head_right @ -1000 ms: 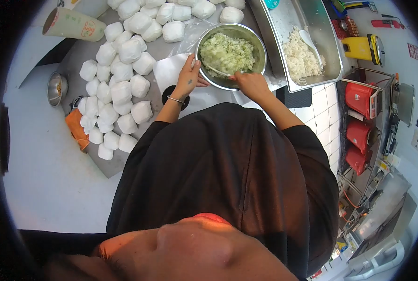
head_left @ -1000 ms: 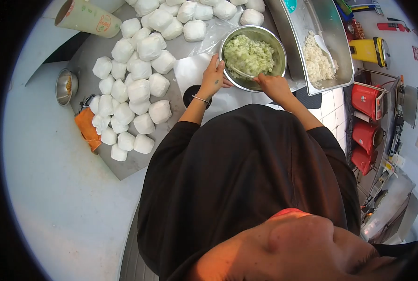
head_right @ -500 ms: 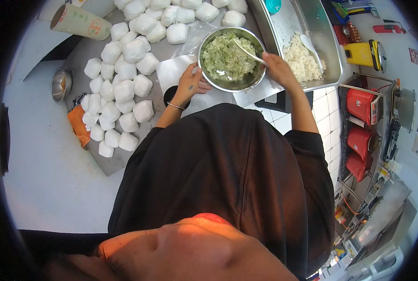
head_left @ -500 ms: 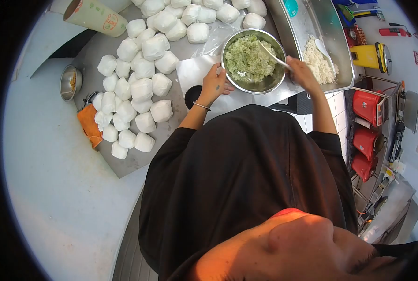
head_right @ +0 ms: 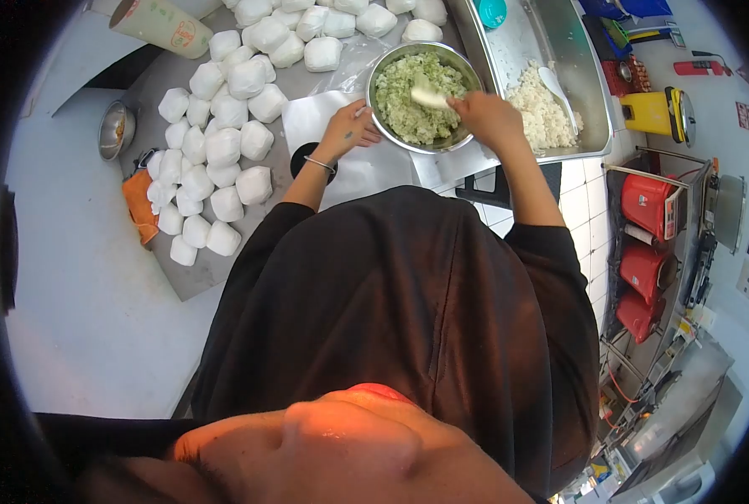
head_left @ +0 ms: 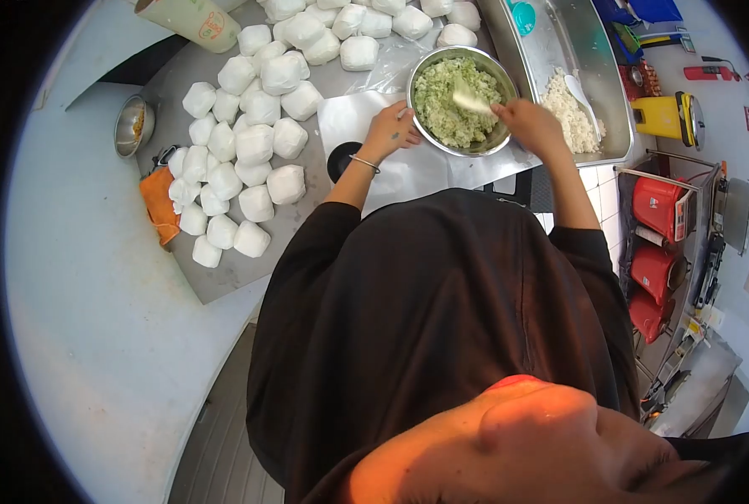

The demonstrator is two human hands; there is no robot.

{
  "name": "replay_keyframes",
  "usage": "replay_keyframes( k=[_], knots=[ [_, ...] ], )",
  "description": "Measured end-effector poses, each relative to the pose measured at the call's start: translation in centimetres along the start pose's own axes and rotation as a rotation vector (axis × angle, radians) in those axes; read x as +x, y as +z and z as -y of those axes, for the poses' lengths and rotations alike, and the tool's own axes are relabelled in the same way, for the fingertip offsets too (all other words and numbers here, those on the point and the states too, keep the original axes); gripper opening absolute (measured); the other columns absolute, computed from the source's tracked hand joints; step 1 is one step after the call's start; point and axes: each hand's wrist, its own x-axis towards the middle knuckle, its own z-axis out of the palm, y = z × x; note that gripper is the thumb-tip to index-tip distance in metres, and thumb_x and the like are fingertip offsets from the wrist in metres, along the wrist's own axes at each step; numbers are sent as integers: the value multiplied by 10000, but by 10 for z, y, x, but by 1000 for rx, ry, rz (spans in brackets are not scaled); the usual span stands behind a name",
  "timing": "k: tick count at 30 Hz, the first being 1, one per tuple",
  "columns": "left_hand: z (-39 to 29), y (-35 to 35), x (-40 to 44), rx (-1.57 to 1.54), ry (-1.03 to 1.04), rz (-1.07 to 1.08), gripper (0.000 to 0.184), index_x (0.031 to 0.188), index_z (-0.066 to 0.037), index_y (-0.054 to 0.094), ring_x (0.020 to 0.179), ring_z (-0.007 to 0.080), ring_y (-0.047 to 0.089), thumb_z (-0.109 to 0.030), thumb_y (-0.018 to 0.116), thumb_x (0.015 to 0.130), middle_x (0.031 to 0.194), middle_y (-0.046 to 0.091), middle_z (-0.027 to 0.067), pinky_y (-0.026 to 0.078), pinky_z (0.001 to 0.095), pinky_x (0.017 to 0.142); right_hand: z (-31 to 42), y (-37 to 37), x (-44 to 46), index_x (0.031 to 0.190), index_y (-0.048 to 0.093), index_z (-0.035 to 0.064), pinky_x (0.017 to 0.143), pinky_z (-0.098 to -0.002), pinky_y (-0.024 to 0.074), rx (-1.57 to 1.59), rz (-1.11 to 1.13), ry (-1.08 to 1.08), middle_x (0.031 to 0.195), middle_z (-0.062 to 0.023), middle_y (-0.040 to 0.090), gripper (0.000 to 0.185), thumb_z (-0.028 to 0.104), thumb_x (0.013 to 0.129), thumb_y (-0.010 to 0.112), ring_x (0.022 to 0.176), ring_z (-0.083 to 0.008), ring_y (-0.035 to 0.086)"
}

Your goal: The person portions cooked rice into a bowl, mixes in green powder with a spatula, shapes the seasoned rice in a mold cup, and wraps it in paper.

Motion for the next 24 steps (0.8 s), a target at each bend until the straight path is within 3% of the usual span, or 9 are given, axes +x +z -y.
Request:
replay_keyframes(
  k=[4,7,10,11,14,17,21,23,24],
  knots=[
    [2,-20,-29,859,399,-511,341,1165,-103,658,914,268,654,-325,597,913,930,672,113,503,421,809,23,10,18,1018,704,87,802,-492,522,-28,-65,47,954,-176,704,478,507,940,490,929,-358,677],
    [10,-35,-50,1001,325,-554,524,1217,-132,640,1104,321,548,-442,688,797,1135,612,149,413,464,945,20,64,34,1052,713,99,821,-469,524,-75,21,55,1043,-165,693,443,472,943,501,985,-344,667],
    [19,-36,-75,1194,305,-550,666,1245,-142,620,1163,348,533,-541,736,726,1236,562,182,430,451,951,2,52,26,1054,712,85,792,-456,523,-240,-160,-26,997,-138,688,475,490,950,486,945,-320,663],
    [26,-38,-78,1149,227,-469,796,1279,-131,592,1199,367,473,-583,765,647,1296,510,186,381,490,987,-4,51,15,989,713,73,741,-452,506,-188,-413,-169,927,-107,667,407,447,927,565,874,-300,645],
    [33,-34,-94,1048,375,-617,699,1276,-73,571,1181,398,503,-505,744,754,1260,536,214,404,488,980,-4,37,-23,920,697,76,678,-432,493,58,-829,-360,840,-99,641,222,292,897,652,780,-290,627],
    [39,-41,-109,633,430,-843,531,1229,-3,557,1132,355,516,-342,686,841,1202,564,196,407,462,966,-9,85,-71,906,678,68,612,-369,492,421,-624,-386,809,-107,634,72,126,865,669,662,-276,619],
    [93,-62,-122,196,116,-872,340,1166,24,566,928,270,608,-160,606,883,1081,616,172,481,366,832,-20,173,-83,1026,696,78,602,-344,492,712,-342,-107,882,-98,645,165,125,871,664,626,-251,618],
    [124,-68,-129,-112,37,-795,327,1152,18,579,826,228,628,-142,607,869,1029,632,150,500,339,765,-27,188,-70,1044,698,80,610,-342,491,670,-410,-72,916,-92,644,193,137,861,678,646,-239,620],
    [138,-67,-132,29,64,-783,313,1128,16,588,803,217,627,-141,617,859,1010,634,143,501,332,747,-30,193,-63,1052,699,80,614,-341,491,649,-443,-54,932,-89,643,207,143,856,685,657,-234,621]
  ],
)
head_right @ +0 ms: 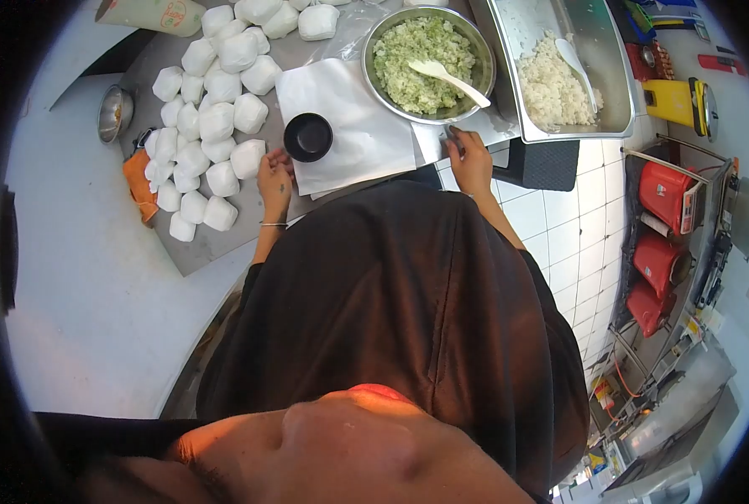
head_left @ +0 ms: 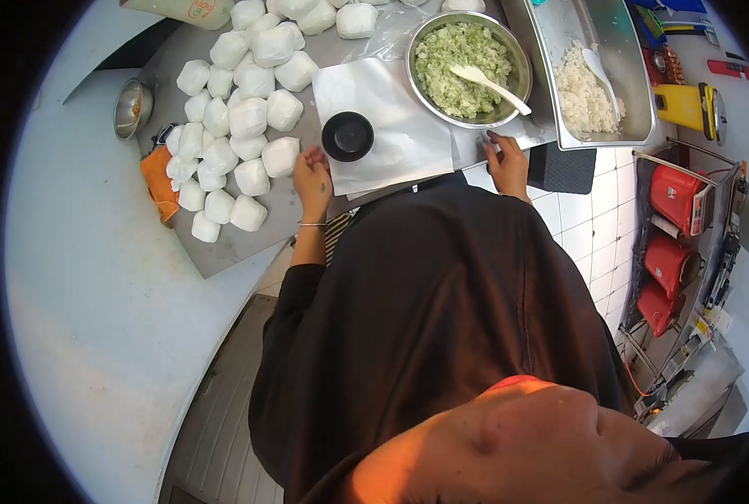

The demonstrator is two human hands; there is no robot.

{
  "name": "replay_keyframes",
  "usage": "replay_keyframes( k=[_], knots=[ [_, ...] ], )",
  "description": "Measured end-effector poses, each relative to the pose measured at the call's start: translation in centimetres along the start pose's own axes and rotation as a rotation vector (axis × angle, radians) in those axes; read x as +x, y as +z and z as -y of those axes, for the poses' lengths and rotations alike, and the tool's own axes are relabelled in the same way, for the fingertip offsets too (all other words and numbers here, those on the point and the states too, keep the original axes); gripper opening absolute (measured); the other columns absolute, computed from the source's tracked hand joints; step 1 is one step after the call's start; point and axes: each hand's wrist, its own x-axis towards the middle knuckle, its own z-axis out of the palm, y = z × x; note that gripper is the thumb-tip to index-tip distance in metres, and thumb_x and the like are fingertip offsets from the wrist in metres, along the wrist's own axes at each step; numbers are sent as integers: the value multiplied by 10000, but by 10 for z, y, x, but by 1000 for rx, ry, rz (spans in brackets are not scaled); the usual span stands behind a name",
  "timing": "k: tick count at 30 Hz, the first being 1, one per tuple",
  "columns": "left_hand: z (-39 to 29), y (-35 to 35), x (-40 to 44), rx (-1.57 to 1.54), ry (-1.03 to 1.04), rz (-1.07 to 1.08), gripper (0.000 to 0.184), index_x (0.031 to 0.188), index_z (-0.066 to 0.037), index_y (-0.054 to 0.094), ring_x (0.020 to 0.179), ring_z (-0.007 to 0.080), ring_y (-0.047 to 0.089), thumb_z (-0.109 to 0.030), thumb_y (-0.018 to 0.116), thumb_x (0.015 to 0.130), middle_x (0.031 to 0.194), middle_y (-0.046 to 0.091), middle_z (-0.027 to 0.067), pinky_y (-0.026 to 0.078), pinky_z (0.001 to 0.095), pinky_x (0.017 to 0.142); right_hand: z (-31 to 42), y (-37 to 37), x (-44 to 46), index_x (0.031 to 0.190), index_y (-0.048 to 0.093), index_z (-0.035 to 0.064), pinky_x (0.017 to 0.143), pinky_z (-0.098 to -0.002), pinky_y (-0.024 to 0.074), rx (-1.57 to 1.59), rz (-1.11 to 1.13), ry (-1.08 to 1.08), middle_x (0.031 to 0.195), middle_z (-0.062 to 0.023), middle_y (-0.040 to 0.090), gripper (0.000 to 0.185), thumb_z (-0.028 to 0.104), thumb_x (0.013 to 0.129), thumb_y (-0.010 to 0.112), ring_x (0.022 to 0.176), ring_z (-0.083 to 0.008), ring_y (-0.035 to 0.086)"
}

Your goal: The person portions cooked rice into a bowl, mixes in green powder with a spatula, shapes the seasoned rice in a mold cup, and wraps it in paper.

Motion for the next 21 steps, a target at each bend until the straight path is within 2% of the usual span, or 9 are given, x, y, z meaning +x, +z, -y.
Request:
replay_keyframes(
  k=[2,5,8,10,13,16,17,20,21],
  knots=[
    [3,-6,-13,237,150,30,285,1079,12,607,758,193,625,-139,637,839,973,639,130,505,318,711,-4,5,6,1026,704,82,674,-355,504,-44,50,-32,950,-74,642,208,164,835,705,772,-250,629],
    [-30,1,-40,399,-17,60,306,995,0,625,782,229,625,-217,708,796,940,632,120,502,351,730,-8,14,10,978,704,80,726,-371,510,-160,18,-172,944,-67,641,173,170,831,702,850,-264,625],
    [-30,9,-44,671,39,-30,359,933,-9,611,795,291,614,-301,742,769,878,616,118,493,403,746,-13,21,11,947,698,78,746,-376,513,-195,-44,-214,943,-63,640,137,160,836,694,883,-267,623],
    [-29,12,-41,696,33,-47,381,918,-15,606,807,322,603,-330,747,757,852,602,117,484,429,757,-8,21,12,939,691,73,713,-363,517,-207,-74,-250,934,-65,638,115,139,844,693,841,-259,629],
    [-35,14,-36,687,-19,-9,385,916,-22,601,815,338,609,-332,751,745,852,611,122,482,440,759,20,5,8,918,669,54,646,-338,512,34,1,-214,907,-70,627,76,88,854,690,766,-244,625],
    [-40,16,-36,616,-35,-72,365,934,-27,602,808,328,630,-296,748,735,841,637,123,486,436,751,76,-19,19,913,652,42,594,-313,498,163,-157,-373,895,-74,621,58,50,863,681,704,-236,613],
    [-40,17,-35,587,-28,-112,358,942,-28,602,804,324,637,-281,746,733,832,646,123,488,435,747,89,-26,23,925,651,43,624,-327,502,166,-180,-357,911,-85,633,93,12,840,669,739,-263,616],
    [-14,12,-19,440,-36,-74,347,975,-27,588,785,305,652,-222,733,727,791,661,116,491,432,737,89,-23,54,967,665,50,693,-363,500,-78,-179,-513,920,-89,647,172,-14,808,662,773,-280,613],
    [-10,11,-20,436,-38,-82,340,982,-27,585,771,300,652,-203,725,726,772,658,109,492,431,732,90,-22,67,985,679,67,753,-391,479,-332,-164,-623,893,-83,651,201,14,792,663,821,-274,611]
  ],
)
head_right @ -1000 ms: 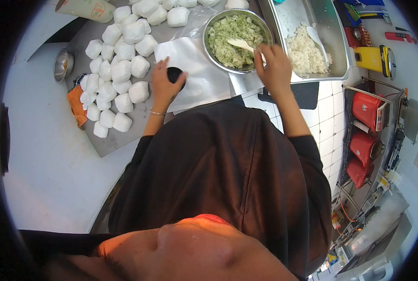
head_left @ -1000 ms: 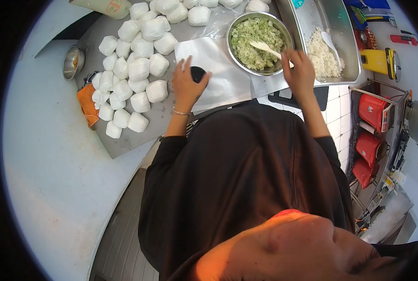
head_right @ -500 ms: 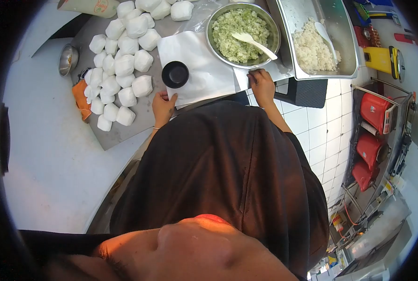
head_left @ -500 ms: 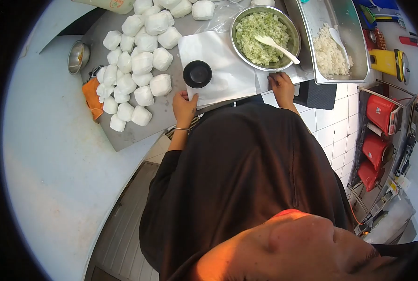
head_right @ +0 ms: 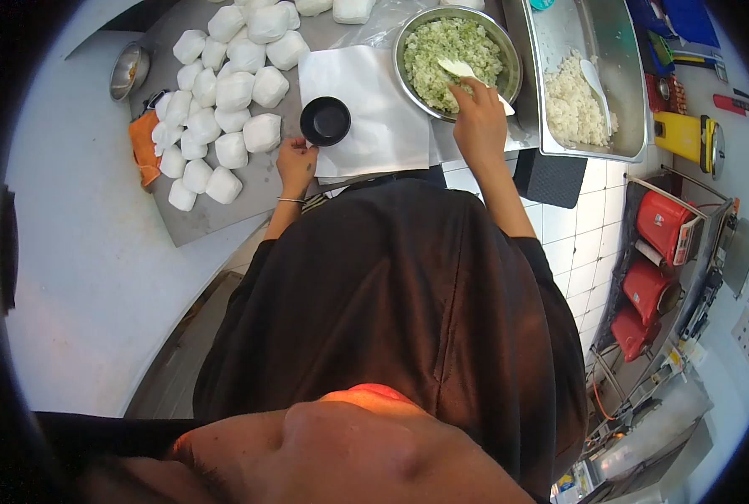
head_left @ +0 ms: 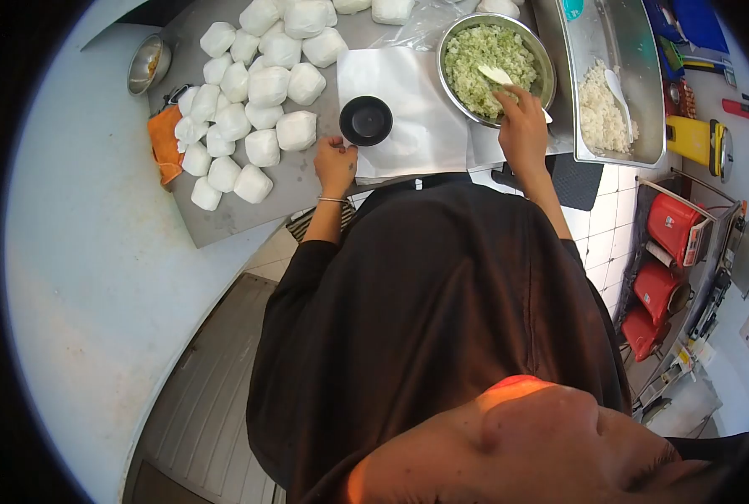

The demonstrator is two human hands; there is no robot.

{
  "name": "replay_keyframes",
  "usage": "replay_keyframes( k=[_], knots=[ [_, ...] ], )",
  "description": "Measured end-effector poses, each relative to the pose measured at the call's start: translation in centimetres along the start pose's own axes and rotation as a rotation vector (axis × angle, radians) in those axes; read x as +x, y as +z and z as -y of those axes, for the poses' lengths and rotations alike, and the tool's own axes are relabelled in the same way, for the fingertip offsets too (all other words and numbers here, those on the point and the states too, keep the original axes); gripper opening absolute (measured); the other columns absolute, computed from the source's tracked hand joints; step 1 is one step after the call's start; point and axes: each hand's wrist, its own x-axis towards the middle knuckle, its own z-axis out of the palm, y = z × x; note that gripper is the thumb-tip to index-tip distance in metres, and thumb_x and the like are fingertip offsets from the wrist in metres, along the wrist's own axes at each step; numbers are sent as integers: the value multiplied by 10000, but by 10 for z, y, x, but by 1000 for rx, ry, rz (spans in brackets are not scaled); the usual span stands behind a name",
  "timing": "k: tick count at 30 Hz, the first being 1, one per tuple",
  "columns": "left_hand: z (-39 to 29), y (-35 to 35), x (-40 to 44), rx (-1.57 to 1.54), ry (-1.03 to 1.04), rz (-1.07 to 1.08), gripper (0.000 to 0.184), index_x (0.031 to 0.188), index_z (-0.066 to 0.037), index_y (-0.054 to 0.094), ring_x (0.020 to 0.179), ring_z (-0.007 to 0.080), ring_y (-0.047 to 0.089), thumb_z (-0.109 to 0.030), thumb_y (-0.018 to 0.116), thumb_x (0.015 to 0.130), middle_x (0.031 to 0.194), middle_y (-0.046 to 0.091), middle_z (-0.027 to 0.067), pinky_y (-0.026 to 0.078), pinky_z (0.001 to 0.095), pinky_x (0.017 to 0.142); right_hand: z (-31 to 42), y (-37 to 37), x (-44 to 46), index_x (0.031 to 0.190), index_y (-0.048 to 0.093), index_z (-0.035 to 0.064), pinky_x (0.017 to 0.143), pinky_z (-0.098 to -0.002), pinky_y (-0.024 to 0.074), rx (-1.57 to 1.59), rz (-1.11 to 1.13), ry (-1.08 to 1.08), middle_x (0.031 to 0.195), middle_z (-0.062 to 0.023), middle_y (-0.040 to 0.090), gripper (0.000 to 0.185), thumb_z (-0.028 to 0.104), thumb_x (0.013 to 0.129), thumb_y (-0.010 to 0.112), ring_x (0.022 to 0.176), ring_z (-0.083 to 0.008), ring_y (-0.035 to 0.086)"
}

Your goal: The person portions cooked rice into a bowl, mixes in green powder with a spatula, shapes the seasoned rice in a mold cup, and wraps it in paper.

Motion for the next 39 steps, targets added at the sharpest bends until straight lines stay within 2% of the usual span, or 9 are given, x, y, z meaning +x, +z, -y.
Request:
replay_keyframes(
  k=[4,11,17,19,24,29,33,35,39],
  knots=[
    [2,-7,-7,-72,-49,-2,379,1039,-21,559,791,293,645,-152,711,718,798,655,118,489,420,748,-10,6,6,1007,698,113,786,-384,450,-35,394,181,1032,-36,652,227,81,786,658,941,-234,593],
    [-30,-22,-36,133,359,-185,805,1358,-31,396,1212,385,430,-183,778,666,1337,425,210,367,476,1003,-20,4,18,1074,694,146,866,-406,422,-133,220,-3,1154,-6,634,285,92,798,651,1060,-218,566],
    [-57,-12,-14,255,609,-206,961,1400,-38,382,1187,364,446,-324,861,617,1294,443,187,339,485,1037,-23,-11,26,1121,661,131,874,-398,411,-225,132,-149,1169,9,639,317,146,805,668,1083,-213,566],
    [-58,-12,-9,184,596,-191,973,1405,-45,382,1169,365,465,-323,873,612,1280,461,177,351,481,1029,-33,-11,22,1102,657,124,869,-397,413,-209,206,45,1192,15,632,294,169,812,677,1114,-205,559],
    [-84,-9,-13,-99,499,-85,984,1405,-55,386,1170,319,491,-284,910,604,1292,469,170,430,448,979,-60,-2,25,975,636,53,695,-515,483,-248,634,339,820,-237,682,369,400,953,512,774,-376,681],
    [-131,19,-20,-842,314,166,915,1404,13,339,1144,233,557,-119,885,682,1300,474,155,492,364,968,-72,-6,30,922,670,7,738,-496,517,133,559,532,774,-234,674,394,391,903,585,788,-418,669],
    [-148,38,-11,-922,234,327,717,1314,16,393,1143,198,569,-40,824,745,1259,541,132,495,328,969,-84,-13,17,945,691,0,726,-470,521,501,623,785,783,-242,674,385,374,863,649,797,-408,676],
    [-160,45,-13,-987,185,384,666,1297,3,405,1145,193,566,-54,806,768,1240,556,122,492,329,971,-89,-12,5,961,696,4,745,-446,524,398,449,573,811,-247,678,394,381,850,672,822,-382,685],
    [-173,57,-18,-1025,116,444,610,1300,-17,413,1141,185,561,-88,770,811,1227,565,103,482,334,981,-134,-26,10,972,706,11,782,-415,524,444,679,614,898,-226,692,399,380,821,715,875,-364,687]
  ],
)
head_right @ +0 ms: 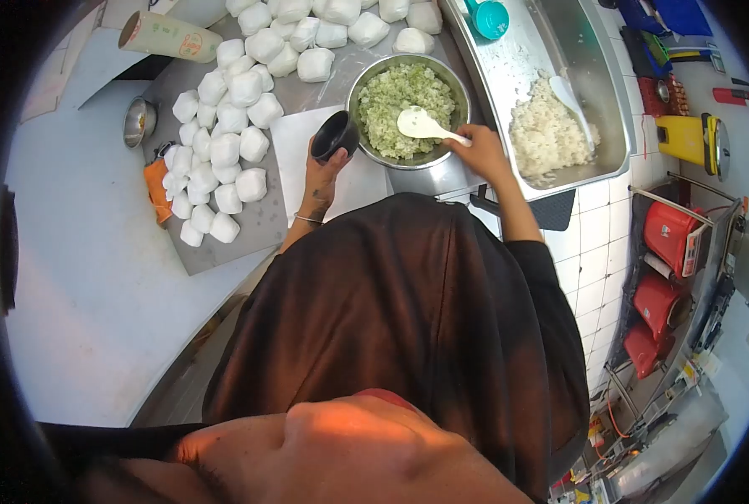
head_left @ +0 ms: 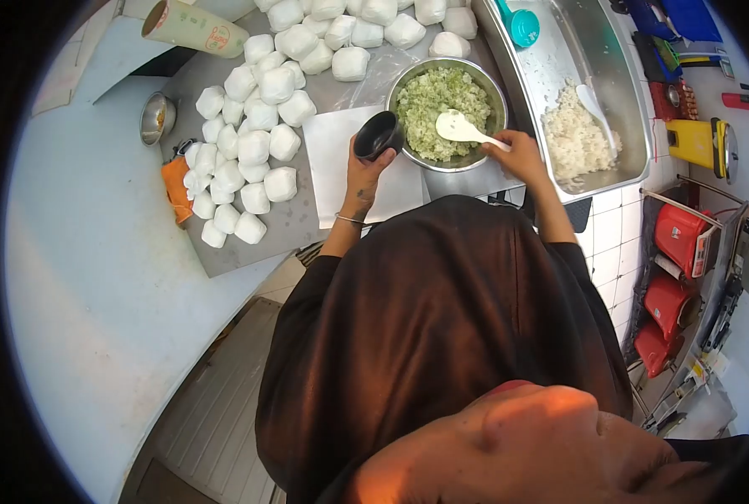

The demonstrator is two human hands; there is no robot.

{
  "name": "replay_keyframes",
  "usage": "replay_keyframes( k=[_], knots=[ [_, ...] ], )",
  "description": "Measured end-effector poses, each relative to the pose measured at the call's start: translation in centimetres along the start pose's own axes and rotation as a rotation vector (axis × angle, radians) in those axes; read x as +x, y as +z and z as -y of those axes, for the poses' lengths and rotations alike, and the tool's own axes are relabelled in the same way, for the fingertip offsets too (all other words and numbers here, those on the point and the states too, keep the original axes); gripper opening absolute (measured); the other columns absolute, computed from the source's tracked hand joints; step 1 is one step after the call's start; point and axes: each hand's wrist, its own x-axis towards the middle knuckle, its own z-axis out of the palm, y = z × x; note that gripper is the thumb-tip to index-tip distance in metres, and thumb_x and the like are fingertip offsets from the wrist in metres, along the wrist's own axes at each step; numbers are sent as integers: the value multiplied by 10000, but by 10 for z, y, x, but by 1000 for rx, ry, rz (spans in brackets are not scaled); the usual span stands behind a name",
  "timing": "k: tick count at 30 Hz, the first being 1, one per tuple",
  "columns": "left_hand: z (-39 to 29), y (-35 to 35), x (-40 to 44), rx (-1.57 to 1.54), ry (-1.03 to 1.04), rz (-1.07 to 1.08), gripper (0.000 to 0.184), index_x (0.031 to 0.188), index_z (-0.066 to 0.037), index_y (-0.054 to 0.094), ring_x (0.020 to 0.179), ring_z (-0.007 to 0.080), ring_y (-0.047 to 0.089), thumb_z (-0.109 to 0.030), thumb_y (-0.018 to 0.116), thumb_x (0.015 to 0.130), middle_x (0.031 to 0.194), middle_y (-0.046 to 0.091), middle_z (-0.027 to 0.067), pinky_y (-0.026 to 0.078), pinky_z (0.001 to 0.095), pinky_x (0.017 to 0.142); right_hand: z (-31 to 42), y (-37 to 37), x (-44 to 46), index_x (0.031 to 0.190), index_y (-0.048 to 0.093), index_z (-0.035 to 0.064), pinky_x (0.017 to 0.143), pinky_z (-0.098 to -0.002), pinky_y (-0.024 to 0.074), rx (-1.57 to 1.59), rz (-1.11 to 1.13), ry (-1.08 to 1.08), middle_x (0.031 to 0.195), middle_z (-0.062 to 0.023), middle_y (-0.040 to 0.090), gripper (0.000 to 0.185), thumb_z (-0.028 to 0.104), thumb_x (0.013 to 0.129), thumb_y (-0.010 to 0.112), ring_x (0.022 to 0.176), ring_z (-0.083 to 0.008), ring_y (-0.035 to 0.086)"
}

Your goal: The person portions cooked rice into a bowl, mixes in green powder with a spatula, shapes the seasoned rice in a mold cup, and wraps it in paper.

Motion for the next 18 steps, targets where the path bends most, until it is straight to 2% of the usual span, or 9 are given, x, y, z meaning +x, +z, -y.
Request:
replay_keyframes(
  k=[4,6,7,9,10,11,14,17,18],
  knots=[
    [13,8,5,-68,-10,-45,589,1327,-76,406,1150,178,541,-154,743,850,1265,530,86,462,345,1000,-13,-28,10,967,649,41,715,-446,506,-110,48,-274,827,-202,681,258,261,835,680,793,-376,673],
    [22,5,9,-142,-9,-90,581,1344,-110,399,1158,177,529,-195,726,871,1286,508,78,451,352,1002,9,-41,6,1033,586,55,681,-467,508,-101,140,-225,823,-197,678,235,219,868,620,772,-387,667],
    [24,6,12,-148,-5,-90,558,1360,-111,388,1196,192,509,-209,688,900,1314,499,77,431,407,1024,22,-43,7,1066,555,63,663,-477,508,-100,187,-205,821,-194,677,229,198,884,589,762,-393,663],
    [31,10,20,-165,6,-93,514,1393,-114,367,1274,224,468,-235,611,957,1370,481,74,392,517,1070,37,-41,13,1101,508,82,626,-482,516,-374,-50,-257,835,-182,674,220,161,898,539,727,-390,662],
    [39,12,26,-197,15,-94,515,1396,-111,368,1277,222,464,-234,609,959,1373,480,72,381,506,1079,42,-39,16,1118,485,92,607,-484,520,-513,-170,-281,842,-175,672,221,143,905,514,710,-389,661],
    [48,14,33,-227,21,-95,515,1400,-109,369,1279,219,461,-233,607,961,1376,479,70,370,494,1088,40,-33,26,1266,462,140,574,-465,537,-646,-244,-323,869,-149,663,370,128,897,495,681,-348,675],
    [54,29,47,-225,118,-70,497,1398,-78,388,1271,198,461,-225,595,971,1399,465,69,363,420,1099,42,5,39,1430,386,194,551,-448,539,-771,-194,-451,887,-137,650,577,127,872,514,648,-311,684],
    [54,30,56,-265,102,-133,487,1393,-64,394,1274,184,454,-219,591,975,1395,465,67,362,391,1100,43,51,8,1510,280,289,531,-462,526,-721,-33,-370,921,-127,653,686,118,881,495,652,-306,684],
    [55,30,58,-274,104,-146,487,1394,-64,390,1274,178,453,-215,589,976,1390,468,66,361,385,1100,42,54,-6,1511,278,276,528,-458,525,-739,-1,-361,910,-129,656,682,132,884,504,646,-303,683]
  ],
)
